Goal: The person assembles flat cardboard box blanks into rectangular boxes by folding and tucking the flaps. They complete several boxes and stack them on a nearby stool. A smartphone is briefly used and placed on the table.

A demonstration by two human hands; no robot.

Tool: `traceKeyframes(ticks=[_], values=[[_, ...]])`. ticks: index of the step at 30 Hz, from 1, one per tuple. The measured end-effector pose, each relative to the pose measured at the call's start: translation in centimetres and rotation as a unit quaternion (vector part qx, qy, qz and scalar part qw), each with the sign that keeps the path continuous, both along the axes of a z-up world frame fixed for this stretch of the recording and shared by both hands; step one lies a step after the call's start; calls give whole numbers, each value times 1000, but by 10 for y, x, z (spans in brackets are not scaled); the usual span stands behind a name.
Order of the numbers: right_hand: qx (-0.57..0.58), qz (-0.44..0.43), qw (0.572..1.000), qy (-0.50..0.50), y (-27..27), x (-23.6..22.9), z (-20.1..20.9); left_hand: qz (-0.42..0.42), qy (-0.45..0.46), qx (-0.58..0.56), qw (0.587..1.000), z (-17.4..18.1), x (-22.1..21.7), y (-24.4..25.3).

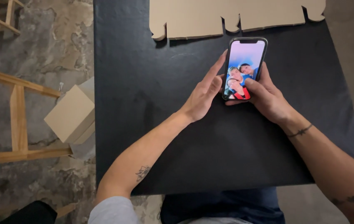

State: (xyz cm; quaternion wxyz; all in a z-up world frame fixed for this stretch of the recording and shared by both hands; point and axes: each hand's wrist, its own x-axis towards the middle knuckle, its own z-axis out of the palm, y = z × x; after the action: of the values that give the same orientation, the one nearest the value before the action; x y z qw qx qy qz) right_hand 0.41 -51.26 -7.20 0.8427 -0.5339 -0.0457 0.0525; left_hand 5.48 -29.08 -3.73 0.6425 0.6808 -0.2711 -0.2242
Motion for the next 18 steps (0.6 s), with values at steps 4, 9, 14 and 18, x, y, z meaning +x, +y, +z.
traceKeyframes(ticks=[4,9,14,18], values=[[16,-14,1000,22,2,-1,4,-5,-12,-22,1000,-16,2,0],[31,-17,999,33,2,1,0,-4,-24,-32,999,-22,1,-2],[25,-12,999,36,3,3,4,-3,-32,-45,998,-19,2,-2],[30,-5,998,46,3,1,18,-14,-26,-67,997,-18,-1,-3]])
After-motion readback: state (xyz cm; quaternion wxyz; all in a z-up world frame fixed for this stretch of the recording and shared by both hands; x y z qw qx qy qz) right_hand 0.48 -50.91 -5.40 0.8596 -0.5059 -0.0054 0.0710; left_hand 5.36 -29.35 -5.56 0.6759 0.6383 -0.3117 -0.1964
